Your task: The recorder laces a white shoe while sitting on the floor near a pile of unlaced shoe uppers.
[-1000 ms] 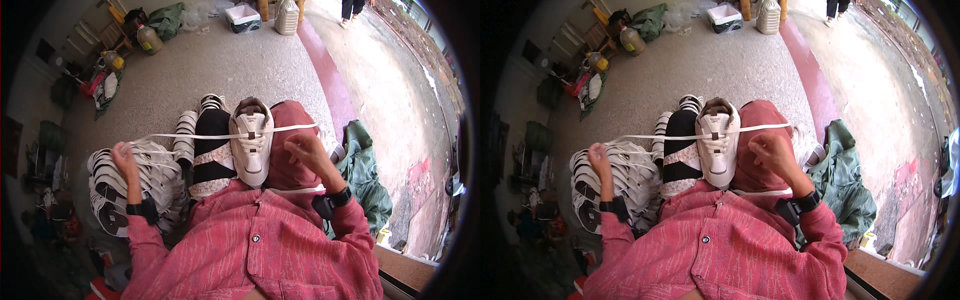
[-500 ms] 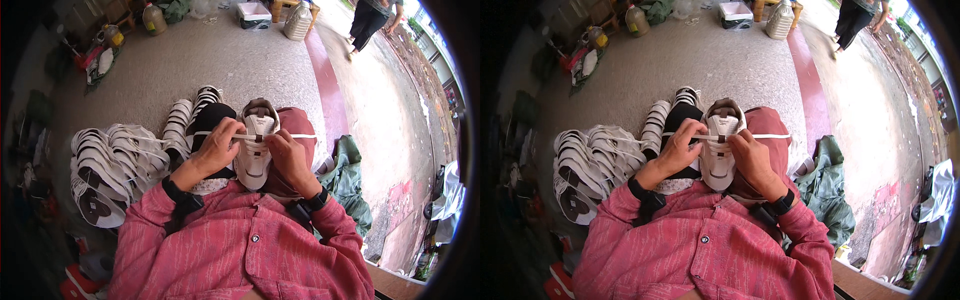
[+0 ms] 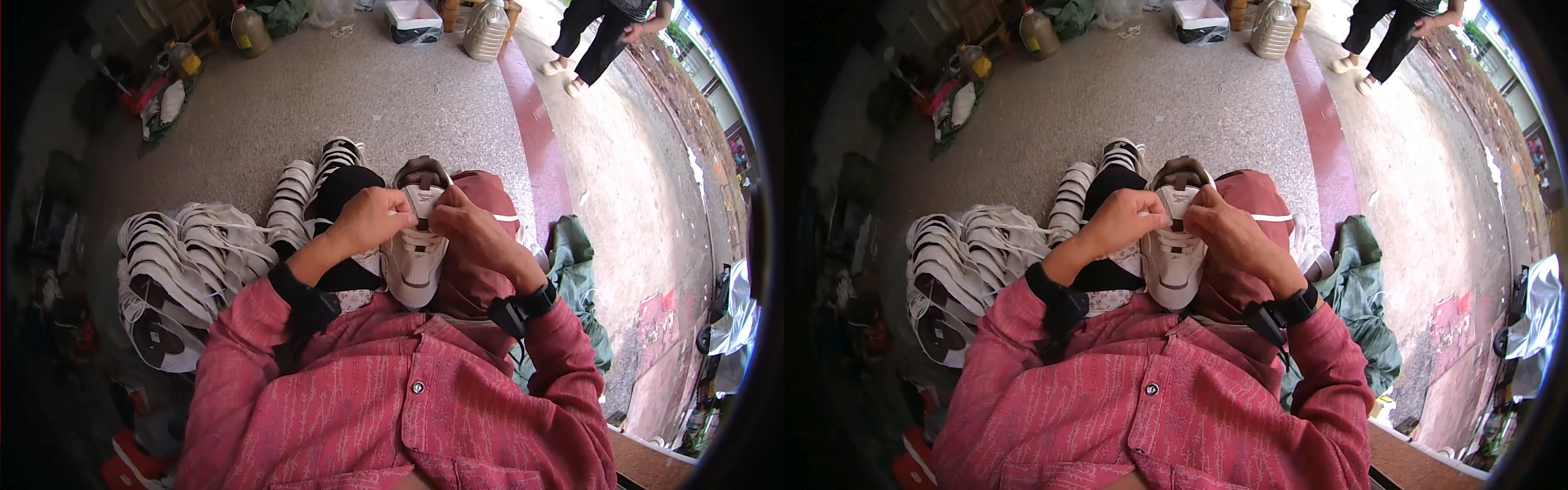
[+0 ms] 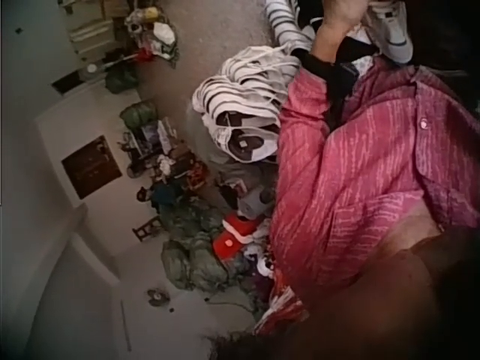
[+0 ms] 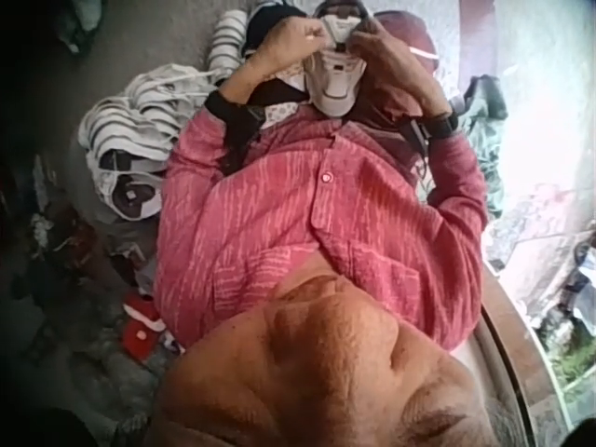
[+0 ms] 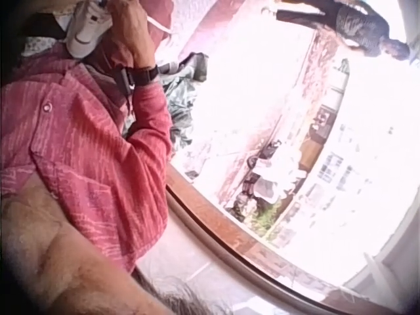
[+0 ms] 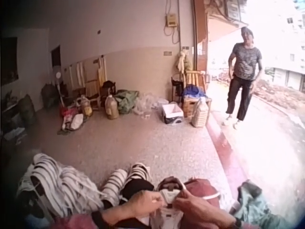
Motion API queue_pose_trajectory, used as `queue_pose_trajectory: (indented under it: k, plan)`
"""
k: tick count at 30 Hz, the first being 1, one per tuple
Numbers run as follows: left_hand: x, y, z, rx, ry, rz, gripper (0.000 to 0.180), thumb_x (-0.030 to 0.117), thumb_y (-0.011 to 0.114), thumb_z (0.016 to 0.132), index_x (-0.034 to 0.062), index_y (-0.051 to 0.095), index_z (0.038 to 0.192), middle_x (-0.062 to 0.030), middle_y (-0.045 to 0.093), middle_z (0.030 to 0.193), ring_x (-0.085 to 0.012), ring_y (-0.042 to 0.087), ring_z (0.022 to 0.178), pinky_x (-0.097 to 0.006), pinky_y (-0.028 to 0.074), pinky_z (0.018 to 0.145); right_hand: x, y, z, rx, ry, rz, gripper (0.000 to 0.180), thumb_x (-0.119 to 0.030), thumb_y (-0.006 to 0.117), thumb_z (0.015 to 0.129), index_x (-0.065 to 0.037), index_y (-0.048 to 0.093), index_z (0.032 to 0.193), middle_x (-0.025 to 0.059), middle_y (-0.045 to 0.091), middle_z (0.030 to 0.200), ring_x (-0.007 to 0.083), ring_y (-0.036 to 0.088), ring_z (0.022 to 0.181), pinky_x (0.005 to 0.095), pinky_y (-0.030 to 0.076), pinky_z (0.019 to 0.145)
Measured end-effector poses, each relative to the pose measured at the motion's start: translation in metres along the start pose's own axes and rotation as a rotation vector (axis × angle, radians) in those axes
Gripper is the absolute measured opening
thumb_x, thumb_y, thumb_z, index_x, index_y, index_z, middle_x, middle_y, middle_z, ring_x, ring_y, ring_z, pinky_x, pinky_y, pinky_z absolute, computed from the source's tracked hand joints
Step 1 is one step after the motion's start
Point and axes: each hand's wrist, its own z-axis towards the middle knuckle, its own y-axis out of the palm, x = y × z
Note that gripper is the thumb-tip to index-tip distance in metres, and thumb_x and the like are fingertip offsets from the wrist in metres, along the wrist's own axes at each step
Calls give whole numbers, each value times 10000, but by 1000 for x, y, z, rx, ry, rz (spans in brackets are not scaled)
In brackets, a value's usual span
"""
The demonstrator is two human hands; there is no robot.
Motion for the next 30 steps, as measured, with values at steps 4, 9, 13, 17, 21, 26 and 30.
queue_pose_trajectory:
  k: [4, 9, 13, 17, 21, 26, 30]
  plan:
    - [-2, -2, 9, -101, -191, -215, 198, 191, 691, 791, 3, 651, 744, -15, 598, 640, -98, 547, 602, -270, 425, 551, -8, 12, 2, 130, 97, -245, 38, -75, 569, 872, -46, 563, 896, 145, 511, 1004, 370, 594, 860, 440, 495, 702]
    - [-17, -28, -6, -259, -558, -693, 271, 214, 631, 898, 99, 558, 663, 66, 405, 543, -16, 354, 485, -210, 250, 442, 2, 26, -26, 437, 275, -287, 96, -127, 544, 933, -46, 558, 985, 131, 574, 922, 320, 619, 657, 400, 501, 576]
    - [-52, -66, -57, -159, -432, -1475, 329, 243, 621, 929, 132, 447, 673, 80, 314, 544, -33, 263, 423, -223, 207, 392, 6, 18, -41, 151, 687, 907, 199, -177, 543, 975, -20, 553, 1097, 67, 610, 844, 146, 568, 536, 283, 437, 459]
    - [-95, -110, -122, 186, -176, -1678, 226, 217, 552, 977, 87, 519, 794, 57, 293, 556, -54, 262, 419, -221, 230, 385, 27, 27, -37, 409, 583, 1556, 223, -197, 550, 974, -29, 554, 1121, 17, 588, 825, 97, 513, 558, 229, 406, 481]
    - [-115, -145, -183, 409, -207, -1524, 195, 196, 517, 1003, 42, 578, 900, 47, 344, 557, -58, 301, 426, -213, 270, 389, 20, 13, -38, 518, 410, 1697, 220, -231, 528, 989, -51, 571, 1108, -15, 561, 785, 89, 492, 600, 225, 399, 523]
    - [-123, -138, -212, 682, -525, -911, 180, 204, 570, 983, 30, 609, 958, 41, 435, 597, -55, 373, 462, -203, 301, 413, 32, -20, -75, 846, 364, 1329, 203, -215, 524, 1001, -44, 579, 1095, -23, 555, 755, 67, 464, 556, 209, 360, 486]
    - [-139, -117, -194, 973, -384, -887, 188, 201, 626, 950, 16, 634, 984, 42, 443, 603, -55, 397, 522, -206, 313, 473, 60, -44, -133, 977, 439, 1381, 178, -198, 546, 993, -52, 575, 1089, -41, 529, 728, 56, 432, 559, 199, 351, 505]
